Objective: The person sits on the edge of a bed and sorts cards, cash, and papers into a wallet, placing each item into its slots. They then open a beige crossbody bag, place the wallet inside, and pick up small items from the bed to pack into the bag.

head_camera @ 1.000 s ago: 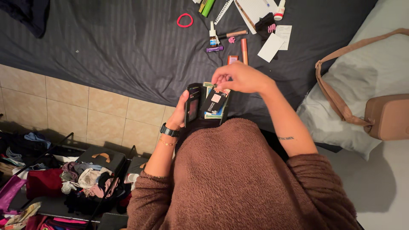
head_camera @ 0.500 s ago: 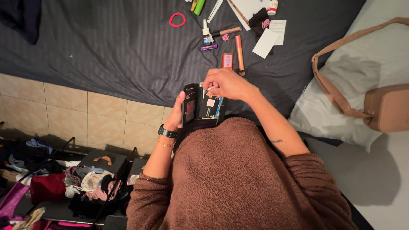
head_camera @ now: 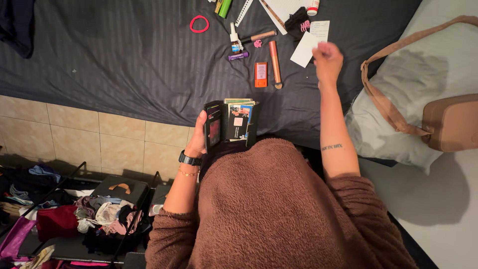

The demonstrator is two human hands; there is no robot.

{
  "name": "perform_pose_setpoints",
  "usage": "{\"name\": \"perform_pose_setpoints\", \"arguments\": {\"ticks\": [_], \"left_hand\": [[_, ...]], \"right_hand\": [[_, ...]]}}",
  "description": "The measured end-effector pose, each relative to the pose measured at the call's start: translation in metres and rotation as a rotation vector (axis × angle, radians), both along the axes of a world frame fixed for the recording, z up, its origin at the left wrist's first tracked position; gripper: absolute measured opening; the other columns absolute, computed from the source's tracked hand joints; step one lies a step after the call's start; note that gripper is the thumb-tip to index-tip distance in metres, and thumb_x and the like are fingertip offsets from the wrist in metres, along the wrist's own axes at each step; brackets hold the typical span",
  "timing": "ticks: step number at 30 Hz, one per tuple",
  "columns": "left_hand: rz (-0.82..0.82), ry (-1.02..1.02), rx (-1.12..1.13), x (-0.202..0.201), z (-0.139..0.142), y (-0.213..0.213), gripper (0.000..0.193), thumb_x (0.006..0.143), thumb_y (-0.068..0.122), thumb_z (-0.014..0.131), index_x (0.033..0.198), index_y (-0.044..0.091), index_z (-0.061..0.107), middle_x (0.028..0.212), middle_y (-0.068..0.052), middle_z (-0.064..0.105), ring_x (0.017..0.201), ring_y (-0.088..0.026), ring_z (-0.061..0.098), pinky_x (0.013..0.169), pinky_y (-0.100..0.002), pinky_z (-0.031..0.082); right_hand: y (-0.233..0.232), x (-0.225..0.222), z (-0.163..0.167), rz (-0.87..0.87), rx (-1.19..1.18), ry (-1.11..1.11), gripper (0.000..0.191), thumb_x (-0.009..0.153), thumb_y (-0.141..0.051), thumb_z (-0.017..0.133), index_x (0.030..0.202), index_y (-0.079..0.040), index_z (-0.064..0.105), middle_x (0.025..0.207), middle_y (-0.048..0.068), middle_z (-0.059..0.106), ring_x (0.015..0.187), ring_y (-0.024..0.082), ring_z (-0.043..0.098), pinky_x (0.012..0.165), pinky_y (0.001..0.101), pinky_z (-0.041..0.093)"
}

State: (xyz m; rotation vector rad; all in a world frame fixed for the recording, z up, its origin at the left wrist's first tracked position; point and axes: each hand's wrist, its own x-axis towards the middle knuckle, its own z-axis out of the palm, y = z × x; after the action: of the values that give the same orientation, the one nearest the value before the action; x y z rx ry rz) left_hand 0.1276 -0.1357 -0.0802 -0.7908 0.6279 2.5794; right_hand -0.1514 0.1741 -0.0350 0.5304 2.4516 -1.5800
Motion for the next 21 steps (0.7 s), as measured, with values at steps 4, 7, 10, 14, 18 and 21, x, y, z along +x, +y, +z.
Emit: {"name": "perform_pose_setpoints", "arguments": {"ticks": [4, 7, 10, 14, 18, 21], "left_hand": [[-0.015, 0.018, -0.003, -0.004, 0.002, 0.002, 0.065, 0.105, 0.057, 0.046, 0.142, 0.004, 0.055, 0.14, -0.006, 0.06, 0.129, -0.019, 0.054, 0.113, -0.038, 0.043], [-0.033, 0.047, 0.025, -0.006, 0.001, 0.003, 0.066, 0.103, 0.059, 0.046, 0.14, 0.005, 0.056, 0.139, -0.005, 0.061, 0.127, -0.018, 0.055, 0.112, -0.037, 0.044], [-0.025, 0.028, 0.009, -0.007, -0.001, 0.004, 0.065, 0.106, 0.058, 0.047, 0.141, 0.004, 0.056, 0.136, -0.005, 0.062, 0.123, -0.017, 0.056, 0.108, -0.037, 0.045], [-0.023, -0.022, -0.019, -0.007, -0.002, 0.004, 0.064, 0.105, 0.058, 0.048, 0.141, 0.005, 0.056, 0.134, -0.006, 0.062, 0.12, -0.018, 0.057, 0.104, -0.038, 0.047], [-0.041, -0.027, 0.007, -0.008, -0.002, 0.003, 0.065, 0.101, 0.058, 0.047, 0.139, 0.007, 0.056, 0.135, -0.006, 0.063, 0.122, -0.018, 0.059, 0.106, -0.037, 0.049], [-0.02, -0.026, 0.0, -0.009, -0.002, 0.004, 0.065, 0.103, 0.058, 0.048, 0.142, 0.005, 0.055, 0.137, -0.008, 0.061, 0.123, -0.02, 0.058, 0.107, -0.038, 0.048]], "right_hand": [[0.003, 0.013, -0.021, -0.114, 0.027, -0.286, 0.035, 0.082, -0.007, 0.081, 0.117, -0.009, 0.072, 0.108, 0.003, 0.069, 0.088, 0.011, 0.066, 0.07, 0.027, 0.054], [-0.004, 0.017, -0.027, -0.133, -0.006, -0.382, 0.04, 0.082, -0.007, 0.08, 0.121, -0.012, 0.073, 0.11, 0.002, 0.066, 0.095, 0.011, 0.066, 0.076, 0.0271, 0.054], [-0.009, 0.016, -0.025, -0.141, 0.01, -0.393, 0.041, 0.083, -0.005, 0.08, 0.122, -0.013, 0.073, 0.111, 0.002, 0.066, 0.096, 0.012, 0.065, 0.078, 0.0265, 0.054], [-0.008, 0.015, -0.025, -0.202, 0.024, -0.385, 0.046, 0.079, 0.0, 0.078, 0.124, -0.012, 0.072, 0.11, 0.001, 0.065, 0.092, 0.012, 0.066, 0.077, 0.0274, 0.055], [-0.001, 0.016, -0.028, -0.187, -0.046, -0.322, 0.039, 0.084, 0.005, 0.069, 0.122, -0.003, 0.073, 0.105, 0.005, 0.073, 0.089, 0.013, 0.071, 0.075, 0.0268, 0.056], [0.005, 0.019, -0.025, -0.115, 0.038, -0.197, 0.034, 0.085, 0.009, 0.065, 0.116, 0.002, 0.075, 0.099, 0.008, 0.077, 0.085, 0.014, 0.073, 0.074, 0.0263, 0.059]]}}
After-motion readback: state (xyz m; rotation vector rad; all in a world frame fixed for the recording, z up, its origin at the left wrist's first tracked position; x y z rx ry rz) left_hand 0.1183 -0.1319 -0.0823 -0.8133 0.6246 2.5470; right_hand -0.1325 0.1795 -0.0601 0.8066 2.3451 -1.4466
